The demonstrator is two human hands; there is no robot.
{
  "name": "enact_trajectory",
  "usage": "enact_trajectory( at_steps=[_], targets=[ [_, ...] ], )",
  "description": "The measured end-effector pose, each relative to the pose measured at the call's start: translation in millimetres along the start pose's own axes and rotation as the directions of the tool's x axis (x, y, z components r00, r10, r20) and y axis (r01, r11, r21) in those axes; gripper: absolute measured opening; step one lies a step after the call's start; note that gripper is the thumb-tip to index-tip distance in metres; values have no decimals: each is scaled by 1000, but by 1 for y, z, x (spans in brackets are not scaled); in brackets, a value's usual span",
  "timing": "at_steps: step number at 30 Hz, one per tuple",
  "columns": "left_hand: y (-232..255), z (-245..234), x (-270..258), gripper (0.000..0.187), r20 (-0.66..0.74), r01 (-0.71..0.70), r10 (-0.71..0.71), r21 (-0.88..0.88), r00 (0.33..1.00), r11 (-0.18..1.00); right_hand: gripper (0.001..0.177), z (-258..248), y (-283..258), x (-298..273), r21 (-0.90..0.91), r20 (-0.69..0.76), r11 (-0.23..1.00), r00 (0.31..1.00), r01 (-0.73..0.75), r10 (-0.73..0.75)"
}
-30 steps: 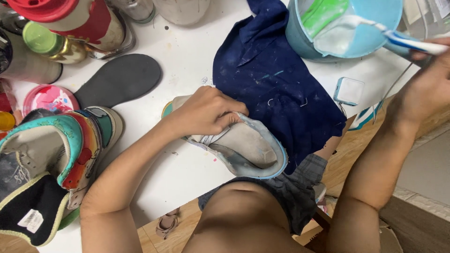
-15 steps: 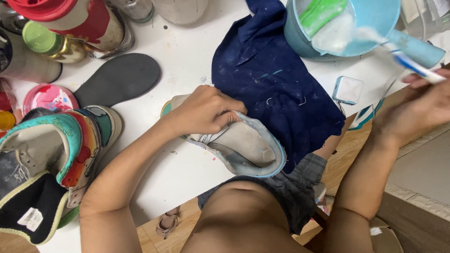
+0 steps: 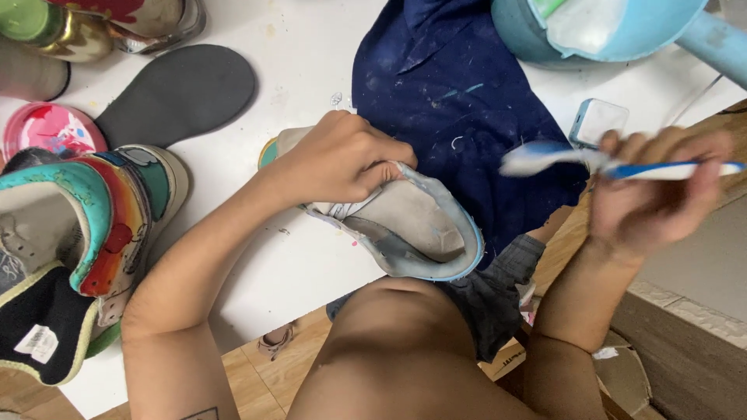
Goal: The person uses a toothbrush to scrub the inside of a colorful sneaker, repeatedly dipping the brush into a blue container of cleaning solution. The person holds the shoe open with one hand while scrubbing the inner lining and tongue area.
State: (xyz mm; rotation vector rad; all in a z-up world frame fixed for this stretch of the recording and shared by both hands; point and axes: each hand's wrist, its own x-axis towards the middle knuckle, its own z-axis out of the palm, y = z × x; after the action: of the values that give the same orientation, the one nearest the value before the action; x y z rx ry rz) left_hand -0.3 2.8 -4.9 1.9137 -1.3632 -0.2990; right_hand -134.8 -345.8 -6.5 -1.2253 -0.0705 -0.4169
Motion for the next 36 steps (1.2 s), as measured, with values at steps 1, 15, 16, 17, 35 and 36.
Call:
enact_trajectory(
  at_steps=[1, 15, 16, 17, 35, 36],
  targets=[
    [-1, 0, 0, 15, 1, -2, 2, 12, 1000, 1000, 26, 21, -1, 0, -76, 120, 997, 993, 17, -8],
    [-1, 1, 0, 16, -17, -5, 6, 21, 1000, 1000, 21, 2, 35, -17, 42, 186, 999, 982, 6, -13],
    [-1, 1, 0, 17, -16, -5, 5, 17, 1000, 1000, 19, -4, 35, -23, 54, 173, 999, 985, -4, -6],
    [-1, 1, 0, 17, -16, -5, 5, 17, 1000, 1000, 19, -4, 34, -23, 54, 172, 999, 985, -4, -5],
    [-1, 1, 0, 14, -13, -5, 5, 11, 1000, 1000, 56, 107, -14, 4, 254, 329, 930, 880, 266, -342],
    [-1, 1, 0, 14, -17, -6, 6, 18, 1000, 1000, 50, 113, -15, 8, 196, 411, 891, 790, 410, -454]
  ],
)
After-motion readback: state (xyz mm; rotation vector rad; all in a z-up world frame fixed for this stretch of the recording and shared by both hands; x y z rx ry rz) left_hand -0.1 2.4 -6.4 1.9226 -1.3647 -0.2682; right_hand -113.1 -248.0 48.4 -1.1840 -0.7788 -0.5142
